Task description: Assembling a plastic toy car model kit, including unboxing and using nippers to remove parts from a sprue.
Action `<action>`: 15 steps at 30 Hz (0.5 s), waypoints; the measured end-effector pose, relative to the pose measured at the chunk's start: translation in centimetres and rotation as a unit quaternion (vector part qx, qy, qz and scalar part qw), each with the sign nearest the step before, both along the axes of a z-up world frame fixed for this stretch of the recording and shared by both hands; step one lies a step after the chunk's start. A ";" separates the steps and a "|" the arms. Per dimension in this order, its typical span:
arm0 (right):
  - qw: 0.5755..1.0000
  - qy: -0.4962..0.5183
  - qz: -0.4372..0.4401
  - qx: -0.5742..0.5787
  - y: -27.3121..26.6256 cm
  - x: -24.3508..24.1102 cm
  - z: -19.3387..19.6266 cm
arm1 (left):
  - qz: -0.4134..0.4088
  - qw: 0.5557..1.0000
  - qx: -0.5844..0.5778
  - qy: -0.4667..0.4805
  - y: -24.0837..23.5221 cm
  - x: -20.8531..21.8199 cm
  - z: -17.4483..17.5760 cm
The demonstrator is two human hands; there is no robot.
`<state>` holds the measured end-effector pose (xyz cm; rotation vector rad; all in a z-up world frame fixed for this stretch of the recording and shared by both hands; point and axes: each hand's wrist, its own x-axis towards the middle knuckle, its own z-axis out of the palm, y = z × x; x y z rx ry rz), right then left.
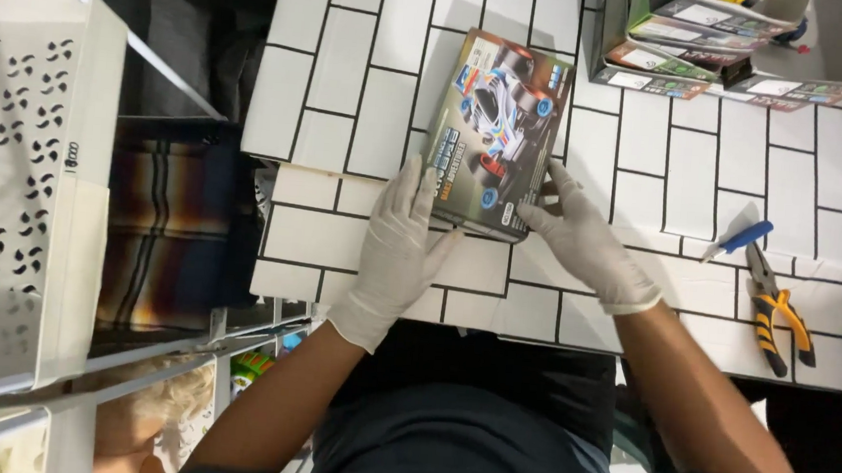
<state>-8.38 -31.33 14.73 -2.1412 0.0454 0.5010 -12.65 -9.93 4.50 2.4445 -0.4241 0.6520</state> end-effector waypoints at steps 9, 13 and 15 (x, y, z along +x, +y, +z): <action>0.990 -0.125 -0.018 -0.064 -1.4 -0.3 -7.0 | 0.014 1.000 -0.014 0.017 0.4 0.6 -0.6; 0.917 -0.304 0.049 -0.254 -0.5 -1.2 -7.2 | -0.016 0.998 -0.041 0.052 1.5 2.0 1.0; 0.940 -0.249 0.047 -0.228 -1.6 -0.7 -10.0 | -0.035 0.990 -0.023 0.138 2.0 3.0 -1.6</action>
